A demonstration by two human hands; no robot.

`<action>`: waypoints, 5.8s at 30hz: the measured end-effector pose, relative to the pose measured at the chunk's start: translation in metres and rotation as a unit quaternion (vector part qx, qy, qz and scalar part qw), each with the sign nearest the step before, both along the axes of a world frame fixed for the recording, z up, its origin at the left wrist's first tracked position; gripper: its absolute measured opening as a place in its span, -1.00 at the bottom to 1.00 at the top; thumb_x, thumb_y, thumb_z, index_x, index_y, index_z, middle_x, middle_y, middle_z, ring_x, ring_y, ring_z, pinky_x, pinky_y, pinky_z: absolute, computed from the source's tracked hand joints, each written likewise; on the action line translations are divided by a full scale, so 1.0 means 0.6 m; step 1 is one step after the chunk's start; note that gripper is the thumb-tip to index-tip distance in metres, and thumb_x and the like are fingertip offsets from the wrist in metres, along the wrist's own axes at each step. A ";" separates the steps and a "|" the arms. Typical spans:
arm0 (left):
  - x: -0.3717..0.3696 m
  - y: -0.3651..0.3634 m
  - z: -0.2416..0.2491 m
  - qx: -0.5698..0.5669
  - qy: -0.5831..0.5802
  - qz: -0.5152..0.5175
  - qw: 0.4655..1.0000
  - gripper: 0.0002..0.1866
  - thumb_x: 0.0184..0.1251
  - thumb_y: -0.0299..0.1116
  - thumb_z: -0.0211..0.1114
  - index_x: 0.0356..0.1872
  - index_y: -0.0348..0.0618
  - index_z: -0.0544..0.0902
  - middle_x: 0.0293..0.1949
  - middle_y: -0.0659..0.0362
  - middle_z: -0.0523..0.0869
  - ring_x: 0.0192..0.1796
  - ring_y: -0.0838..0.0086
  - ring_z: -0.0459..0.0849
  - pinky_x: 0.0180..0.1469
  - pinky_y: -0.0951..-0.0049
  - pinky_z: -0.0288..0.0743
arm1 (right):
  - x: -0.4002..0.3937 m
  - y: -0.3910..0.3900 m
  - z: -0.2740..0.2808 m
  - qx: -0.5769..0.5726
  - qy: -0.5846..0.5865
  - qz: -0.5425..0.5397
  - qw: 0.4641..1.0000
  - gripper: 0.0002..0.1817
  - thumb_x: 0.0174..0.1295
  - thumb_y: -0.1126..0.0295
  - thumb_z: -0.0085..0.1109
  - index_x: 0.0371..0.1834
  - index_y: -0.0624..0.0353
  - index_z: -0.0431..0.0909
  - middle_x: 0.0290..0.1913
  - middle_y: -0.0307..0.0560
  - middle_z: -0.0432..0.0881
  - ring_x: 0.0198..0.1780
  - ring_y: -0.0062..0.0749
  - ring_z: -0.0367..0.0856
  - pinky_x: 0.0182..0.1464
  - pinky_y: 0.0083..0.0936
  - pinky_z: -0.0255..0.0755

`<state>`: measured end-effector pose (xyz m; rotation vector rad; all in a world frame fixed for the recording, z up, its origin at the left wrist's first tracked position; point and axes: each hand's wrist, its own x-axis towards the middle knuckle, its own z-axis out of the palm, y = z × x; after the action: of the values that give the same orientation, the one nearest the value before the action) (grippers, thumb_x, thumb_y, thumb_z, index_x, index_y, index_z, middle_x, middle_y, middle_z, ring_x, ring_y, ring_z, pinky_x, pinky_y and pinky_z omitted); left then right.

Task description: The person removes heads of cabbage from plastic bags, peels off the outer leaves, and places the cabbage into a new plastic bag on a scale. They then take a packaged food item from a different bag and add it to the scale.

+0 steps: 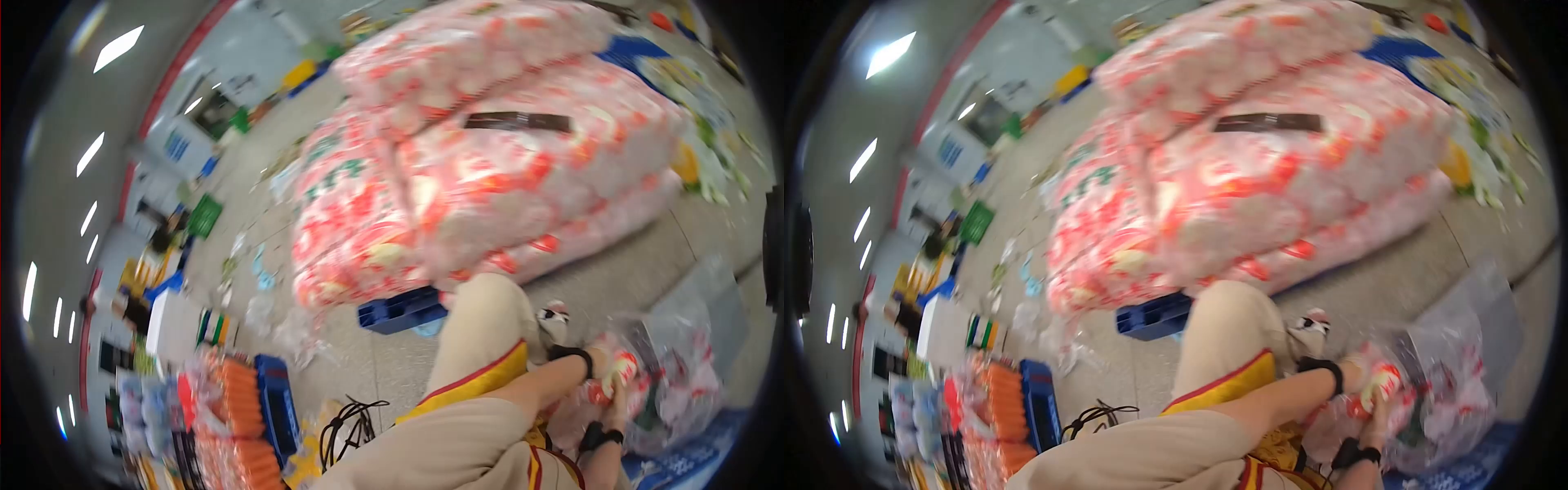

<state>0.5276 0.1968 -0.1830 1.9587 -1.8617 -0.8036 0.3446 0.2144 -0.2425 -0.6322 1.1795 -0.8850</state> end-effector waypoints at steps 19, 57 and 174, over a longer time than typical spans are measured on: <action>0.489 -0.052 0.606 -0.159 0.057 0.084 0.982 -0.62 0.08 -0.13 0.20 -0.20 -0.20 0.68 -0.30 0.00 0.72 -0.24 0.34 0.68 -0.13 0.37 0.50 | 0.137 0.118 0.401 -0.044 0.112 -0.070 0.990 -0.30 0.03 0.13 0.39 0.21 0.19 0.34 0.13 -0.09 0.52 0.08 -0.33 0.52 0.09 -0.35 0.46; 0.367 0.115 0.669 -0.095 0.260 -0.037 0.960 -0.63 0.18 -0.27 0.25 -0.06 -0.29 0.62 -0.15 0.17 0.69 -0.10 0.54 0.58 0.02 0.52 0.43 | 0.099 0.080 0.499 -0.253 0.134 -0.057 0.956 -0.24 -0.06 0.14 0.45 0.21 0.21 0.34 0.12 -0.09 0.52 0.07 -0.36 0.52 0.09 -0.37 0.46; -0.054 0.073 0.439 0.220 0.783 0.027 0.581 -0.36 0.47 0.11 -0.30 0.33 -0.19 0.24 0.28 0.05 0.39 0.31 0.25 0.38 0.33 0.18 0.25 | -0.050 0.027 0.637 -0.127 -0.125 0.031 0.984 -0.37 0.40 -0.08 -0.22 0.40 0.07 0.18 0.32 -0.18 0.36 0.29 -0.47 0.36 0.30 -0.40 0.24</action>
<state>0.4954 0.2403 0.0805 0.5677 -0.4238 -2.0661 0.3147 0.2305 0.1400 -0.7365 0.8246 -1.0380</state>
